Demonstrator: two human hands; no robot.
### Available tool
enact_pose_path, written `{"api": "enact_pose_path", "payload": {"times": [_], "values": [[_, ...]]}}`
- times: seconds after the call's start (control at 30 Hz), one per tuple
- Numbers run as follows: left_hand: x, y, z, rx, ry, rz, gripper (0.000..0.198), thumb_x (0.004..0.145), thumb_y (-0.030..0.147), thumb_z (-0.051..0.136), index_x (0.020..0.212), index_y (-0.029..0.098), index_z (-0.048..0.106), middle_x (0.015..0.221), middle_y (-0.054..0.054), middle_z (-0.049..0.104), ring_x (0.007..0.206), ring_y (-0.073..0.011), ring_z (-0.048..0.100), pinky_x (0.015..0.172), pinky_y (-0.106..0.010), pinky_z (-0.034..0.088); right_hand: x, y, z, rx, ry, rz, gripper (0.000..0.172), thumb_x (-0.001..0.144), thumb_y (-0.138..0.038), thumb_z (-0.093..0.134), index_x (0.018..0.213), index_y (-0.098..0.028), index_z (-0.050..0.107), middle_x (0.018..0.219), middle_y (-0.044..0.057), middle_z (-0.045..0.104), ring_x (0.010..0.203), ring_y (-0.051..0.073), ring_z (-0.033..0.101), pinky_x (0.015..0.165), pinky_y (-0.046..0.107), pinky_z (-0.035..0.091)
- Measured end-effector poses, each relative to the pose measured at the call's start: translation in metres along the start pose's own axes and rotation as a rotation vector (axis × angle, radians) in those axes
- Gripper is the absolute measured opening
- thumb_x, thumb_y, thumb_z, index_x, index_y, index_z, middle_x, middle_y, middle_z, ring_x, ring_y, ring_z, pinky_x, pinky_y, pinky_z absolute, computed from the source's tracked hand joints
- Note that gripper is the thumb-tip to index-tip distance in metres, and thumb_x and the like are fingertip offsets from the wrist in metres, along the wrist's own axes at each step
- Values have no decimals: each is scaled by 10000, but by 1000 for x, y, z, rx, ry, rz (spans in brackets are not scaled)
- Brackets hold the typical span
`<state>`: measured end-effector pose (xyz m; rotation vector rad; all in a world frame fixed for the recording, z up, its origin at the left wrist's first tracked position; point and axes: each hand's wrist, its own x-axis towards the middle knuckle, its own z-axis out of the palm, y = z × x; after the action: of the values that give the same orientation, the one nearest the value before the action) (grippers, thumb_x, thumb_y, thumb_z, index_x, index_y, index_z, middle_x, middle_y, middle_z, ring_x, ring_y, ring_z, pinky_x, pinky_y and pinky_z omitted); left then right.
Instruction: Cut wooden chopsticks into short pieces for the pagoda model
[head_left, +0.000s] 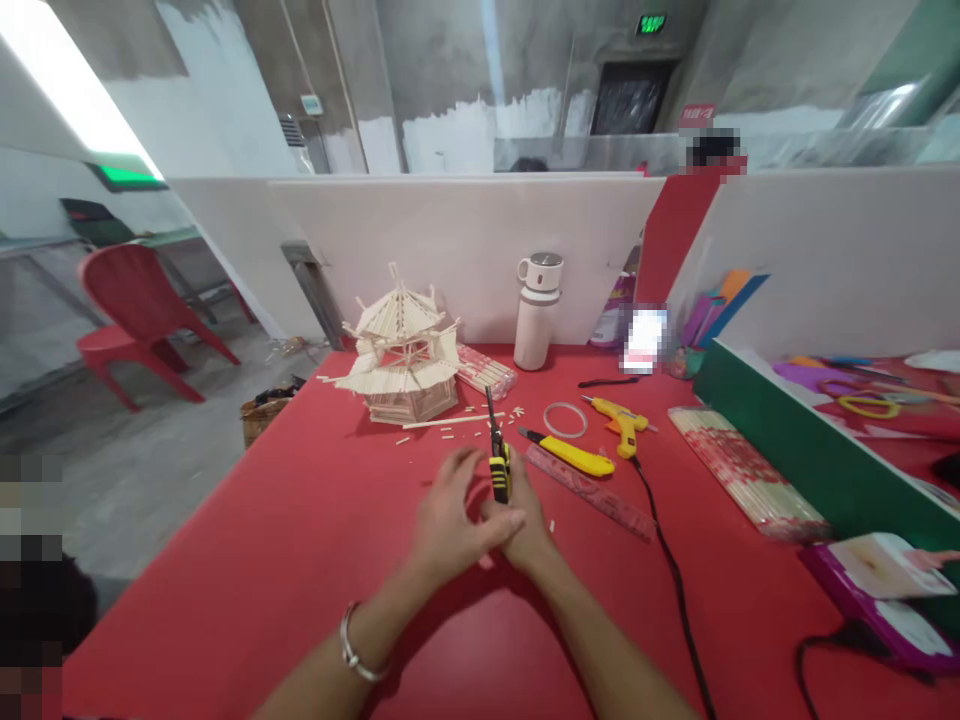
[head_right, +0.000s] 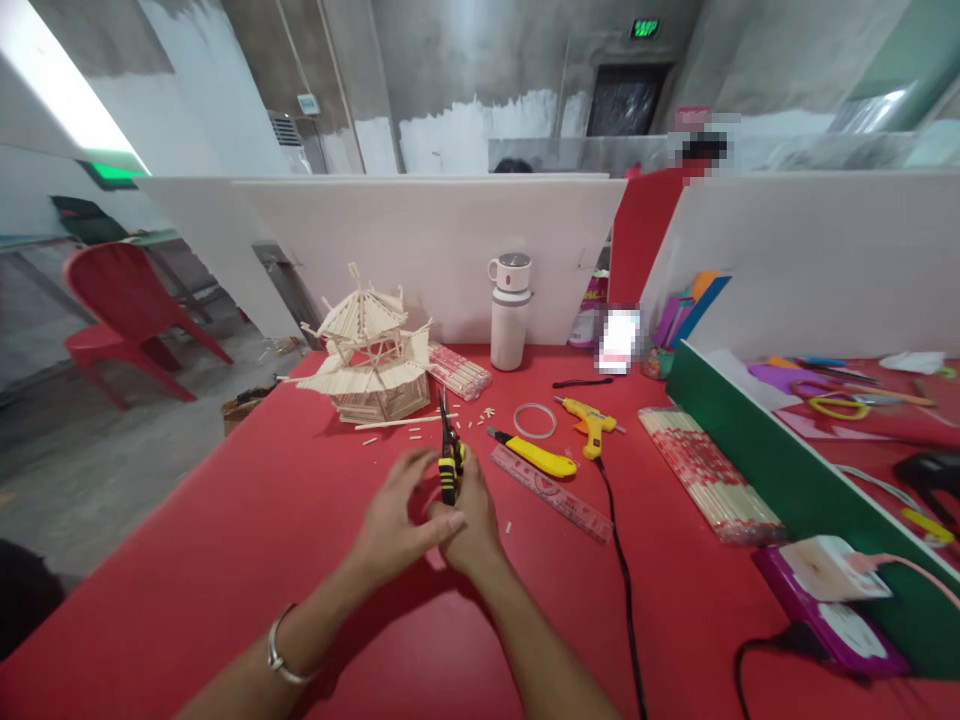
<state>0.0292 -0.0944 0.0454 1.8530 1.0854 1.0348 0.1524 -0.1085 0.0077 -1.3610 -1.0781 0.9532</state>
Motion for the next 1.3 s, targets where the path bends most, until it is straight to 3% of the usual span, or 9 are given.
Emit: {"api": "enact_pose_path", "payload": {"times": [0.07, 0.13, 0.23, 0.43, 0.6, 0.87, 1.17, 1.23, 1.3], "values": [[3, 11, -20, 209, 251, 215, 251, 862, 395, 689, 996, 184, 713, 1061, -107, 680, 987, -239, 648, 891, -379, 532, -1, -6, -6, -55, 3, -26, 740, 624, -203, 559, 1360, -180, 492, 1059, 60, 638, 956, 245, 601, 870, 398, 513], [11, 21, -38, 369, 354, 394, 175, 940, 287, 583, 998, 192, 719, 991, -87, 696, 944, -209, 651, 898, -364, 520, -4, -12, -10, -71, -48, -26, 750, 625, -196, 539, 1373, -170, 479, 1036, 53, 635, 884, 227, 597, 833, 392, 521], [33, 26, -57, 648, 295, 522, 183, 906, 291, 631, 1024, 192, 731, 1066, -112, 711, 1019, -253, 640, 919, -403, 494, -10, -14, -6, -97, -97, -83, 816, 622, -174, 535, 1430, -193, 428, 1119, 58, 629, 930, 225, 603, 881, 397, 516], [56, 14, -63, 601, -29, 447, 199, 958, 235, 544, 954, 193, 739, 826, -59, 720, 764, -169, 656, 687, -266, 473, -14, -2, 3, -210, -120, -205, 869, 640, -160, 543, 1490, -184, 363, 1395, 136, 537, 1320, 312, 494, 1133, 502, 378], [51, 16, -62, 404, 19, 437, 185, 952, 247, 555, 883, 174, 710, 729, -25, 653, 656, -135, 571, 634, -245, 429, -12, -4, 0, -331, -112, -235, 891, 644, -189, 553, 1508, -144, 339, 1416, 173, 518, 1357, 332, 458, 1155, 536, 349], [54, 10, -67, 369, -54, 348, 269, 931, 236, 500, 690, 170, 600, 585, 19, 478, 552, -120, 437, 555, -239, 342, -15, -2, 4, -365, -175, -241, 905, 676, -202, 547, 1539, -114, 289, 1445, 190, 480, 1383, 338, 415, 1161, 543, 337], [54, 2, -68, 345, -89, 305, 302, 941, 265, 510, 661, 175, 577, 586, 18, 513, 542, -117, 458, 549, -241, 359, -13, -5, 1, -377, -180, -234, 849, 651, -162, 555, 1479, -200, 373, 1327, 128, 557, 1263, 303, 511, 1101, 511, 394], [51, 0, -67, 380, -21, 324, 268, 955, 268, 517, 730, 178, 630, 636, 3, 568, 595, -132, 514, 599, -257, 410, -12, -5, 0, -351, -174, -218, 820, 638, -148, 556, 1443, -202, 412, 1286, 115, 583, 1210, 296, 541, 1079, 501, 414], [43, -1, -63, 421, 167, 361, 177, 946, 288, 562, 863, 190, 683, 772, -32, 646, 738, -169, 587, 727, -302, 475, -11, -4, 0, -298, -158, -188, 808, 636, -144, 551, 1431, -199, 423, 1267, 109, 596, 1180, 286, 560, 1063, 484, 430]]}}
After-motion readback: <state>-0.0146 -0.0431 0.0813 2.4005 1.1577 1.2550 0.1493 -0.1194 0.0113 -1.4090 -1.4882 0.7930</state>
